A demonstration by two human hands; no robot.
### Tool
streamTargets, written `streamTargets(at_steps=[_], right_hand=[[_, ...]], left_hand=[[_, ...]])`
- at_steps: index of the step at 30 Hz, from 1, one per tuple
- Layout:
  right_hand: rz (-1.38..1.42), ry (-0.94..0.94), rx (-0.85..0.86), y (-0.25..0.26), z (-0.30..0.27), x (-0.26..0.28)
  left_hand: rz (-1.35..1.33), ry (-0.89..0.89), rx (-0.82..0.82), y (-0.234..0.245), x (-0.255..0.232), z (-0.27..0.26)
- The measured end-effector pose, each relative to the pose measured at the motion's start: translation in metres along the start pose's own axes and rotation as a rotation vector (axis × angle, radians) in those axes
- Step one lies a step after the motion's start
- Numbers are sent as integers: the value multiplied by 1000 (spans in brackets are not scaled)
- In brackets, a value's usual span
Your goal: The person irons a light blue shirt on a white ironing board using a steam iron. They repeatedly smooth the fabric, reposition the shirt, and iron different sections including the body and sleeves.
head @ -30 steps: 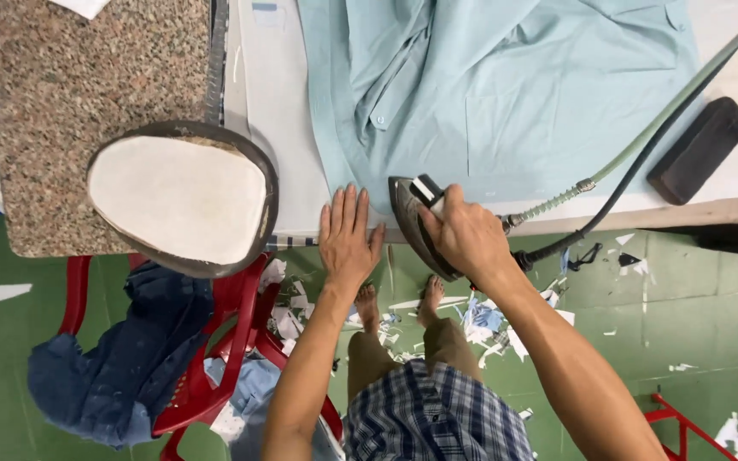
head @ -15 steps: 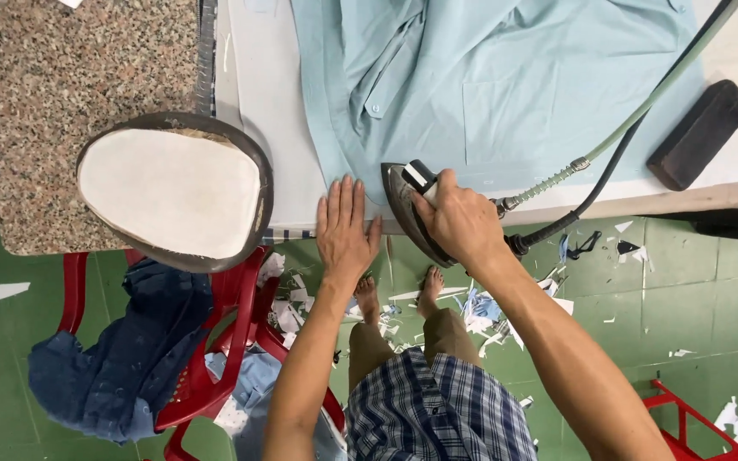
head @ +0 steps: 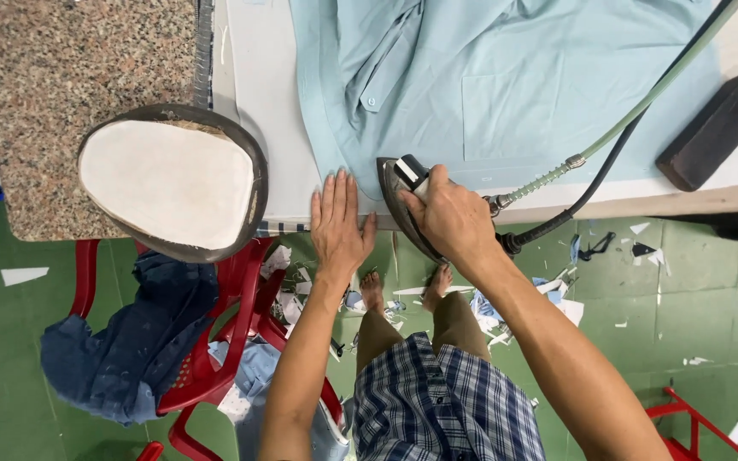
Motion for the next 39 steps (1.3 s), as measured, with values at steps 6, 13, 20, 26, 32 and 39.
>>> streamTargets(at_steps=[6,13,20,26,32,39], right_hand=[[-70,136,-195,-7,0,1],[-115,472,-83,22,-12,-92],[-216,574,-29,35,-7,-253],[-310,571,-97,43,-12,-321],[-282,498,24,20,-6,-335],[-244,557,-226,39,-13,-256]], left_hand=[[-60,60,30,3,-12,-1],[121,169,244,-24,-67,18],[239,100,135,-39,-61,12],[275,34,97,-39,-64,15],[242,-39,8,-38,-66,17],[81,80,92,-31,-66,17]])
Point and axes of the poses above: each hand's wrist, its own z-axis towards the middle knuckle, its own y-axis out of the back of the hand, x = y × z, the point moved 4 cm from there along z, towards the middle knuckle, and after that the axes turned 10 degrees about -z, right-handed, at the moved point
